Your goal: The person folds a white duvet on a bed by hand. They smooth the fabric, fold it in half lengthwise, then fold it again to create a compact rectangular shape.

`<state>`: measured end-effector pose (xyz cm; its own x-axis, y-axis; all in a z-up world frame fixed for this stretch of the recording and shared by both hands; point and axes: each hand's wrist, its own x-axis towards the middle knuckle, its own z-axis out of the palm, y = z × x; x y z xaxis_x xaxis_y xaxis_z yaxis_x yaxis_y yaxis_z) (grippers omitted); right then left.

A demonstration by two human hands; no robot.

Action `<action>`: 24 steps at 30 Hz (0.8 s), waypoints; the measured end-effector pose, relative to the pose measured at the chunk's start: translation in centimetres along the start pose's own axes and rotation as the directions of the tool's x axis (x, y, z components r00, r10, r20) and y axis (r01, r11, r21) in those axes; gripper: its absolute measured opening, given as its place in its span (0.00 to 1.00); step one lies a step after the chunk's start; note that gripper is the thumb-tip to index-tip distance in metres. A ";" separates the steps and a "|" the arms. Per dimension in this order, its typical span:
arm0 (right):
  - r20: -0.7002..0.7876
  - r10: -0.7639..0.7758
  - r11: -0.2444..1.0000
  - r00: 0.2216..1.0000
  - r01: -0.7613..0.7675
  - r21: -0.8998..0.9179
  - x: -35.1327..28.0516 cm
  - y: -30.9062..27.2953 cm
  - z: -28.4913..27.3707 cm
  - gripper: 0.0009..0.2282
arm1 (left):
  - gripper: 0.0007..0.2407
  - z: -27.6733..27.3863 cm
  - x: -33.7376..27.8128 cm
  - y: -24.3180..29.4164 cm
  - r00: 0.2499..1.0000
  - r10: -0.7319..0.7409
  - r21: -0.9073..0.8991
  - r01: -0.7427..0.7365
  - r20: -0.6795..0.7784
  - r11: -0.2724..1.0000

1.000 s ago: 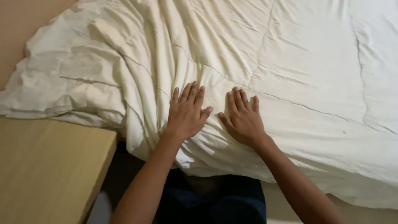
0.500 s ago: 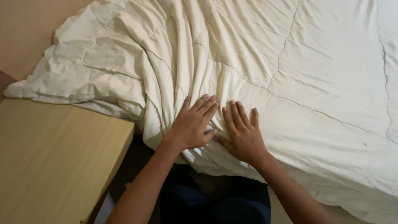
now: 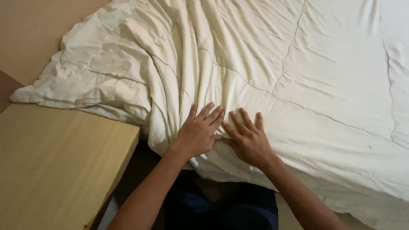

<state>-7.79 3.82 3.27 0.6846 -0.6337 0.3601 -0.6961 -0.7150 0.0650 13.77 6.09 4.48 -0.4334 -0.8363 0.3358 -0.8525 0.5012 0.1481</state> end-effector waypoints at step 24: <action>0.077 -0.005 0.947 0.997 -0.020 0.320 0.9 1.5 -0.1 0.18 | 0.16 1.8 -1.9 0.2 0.981 -0.103 -0.262 0.058 -0.163 0.963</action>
<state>-8.22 2.24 3.82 0.7029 -0.6507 0.2873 -0.6033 -0.7593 -0.2438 13.91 7.41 2.13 -0.2894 -0.8363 0.4656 -0.7697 0.4925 0.4062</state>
